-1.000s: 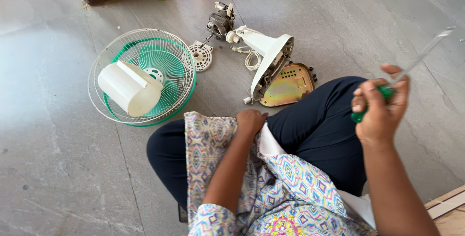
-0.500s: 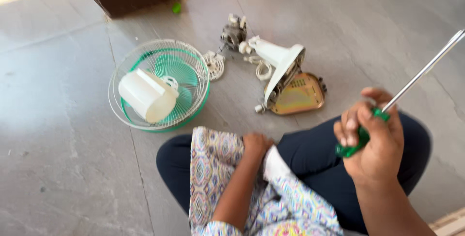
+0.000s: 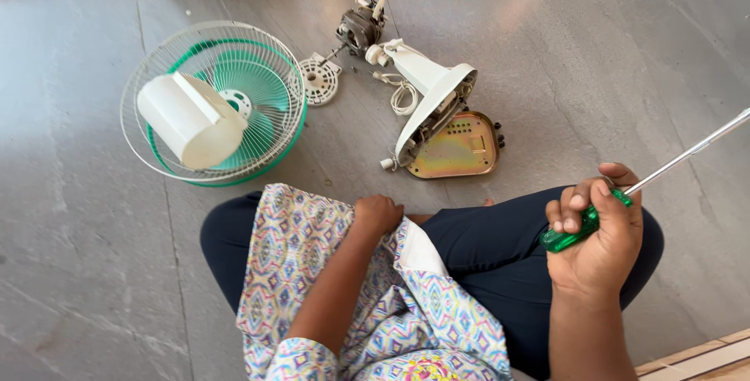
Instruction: The person sits on the floor and uses a screwdriver to remove screws from the base of a disassembled pedestal fan. They remove the bottom metal cover, exposing the internal wiring, and then detach the motor assembly from the fan stand.
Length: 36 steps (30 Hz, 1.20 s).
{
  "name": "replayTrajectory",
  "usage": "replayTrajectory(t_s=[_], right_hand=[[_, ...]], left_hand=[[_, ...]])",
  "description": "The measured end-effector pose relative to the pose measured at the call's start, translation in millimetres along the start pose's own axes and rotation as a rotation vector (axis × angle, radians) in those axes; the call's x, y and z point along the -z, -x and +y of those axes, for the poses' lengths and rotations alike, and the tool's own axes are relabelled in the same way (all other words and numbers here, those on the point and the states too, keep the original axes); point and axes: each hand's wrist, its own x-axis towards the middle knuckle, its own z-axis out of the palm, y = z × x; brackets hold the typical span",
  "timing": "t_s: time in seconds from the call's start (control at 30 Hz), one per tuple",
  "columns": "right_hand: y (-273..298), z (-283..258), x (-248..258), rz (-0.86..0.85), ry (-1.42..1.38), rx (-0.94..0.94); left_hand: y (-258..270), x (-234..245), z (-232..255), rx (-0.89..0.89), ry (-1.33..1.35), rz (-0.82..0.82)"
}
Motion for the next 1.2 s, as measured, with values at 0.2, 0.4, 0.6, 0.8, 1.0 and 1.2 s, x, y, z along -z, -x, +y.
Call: replayTrajectory(t_s=[0.2,0.4,0.6,0.8,1.0,1.2], right_hand=[[-12.6,-5.0,16.0,0.043,-0.192,-0.220],[-31.2,5.3,17.7,0.042,-0.115,-0.408],[-44.1,6.0,14.8,-0.001,0.025,-0.395],[-88.6,37.0,6.8,-0.086,0.288,-0.318],[-144.3,126.4,-33.3,-0.457,0.577,-0.054],[-145.7,175.5,-37.1,-0.704,1.107,0.354]], left_hand=[[32.9,39.3,-10.6,0.042,0.386,0.328],[24.2,64.4,-29.5,-0.085,0.636,0.620],[-7.2,65.7,9.9,-0.267,0.722,0.790],[-21.8,67.2,30.8,-0.081,0.699,0.846],[-21.3,77.8,43.2,0.003,0.684,0.908],[-29.0,89.0,14.8,-0.073,1.110,0.505]])
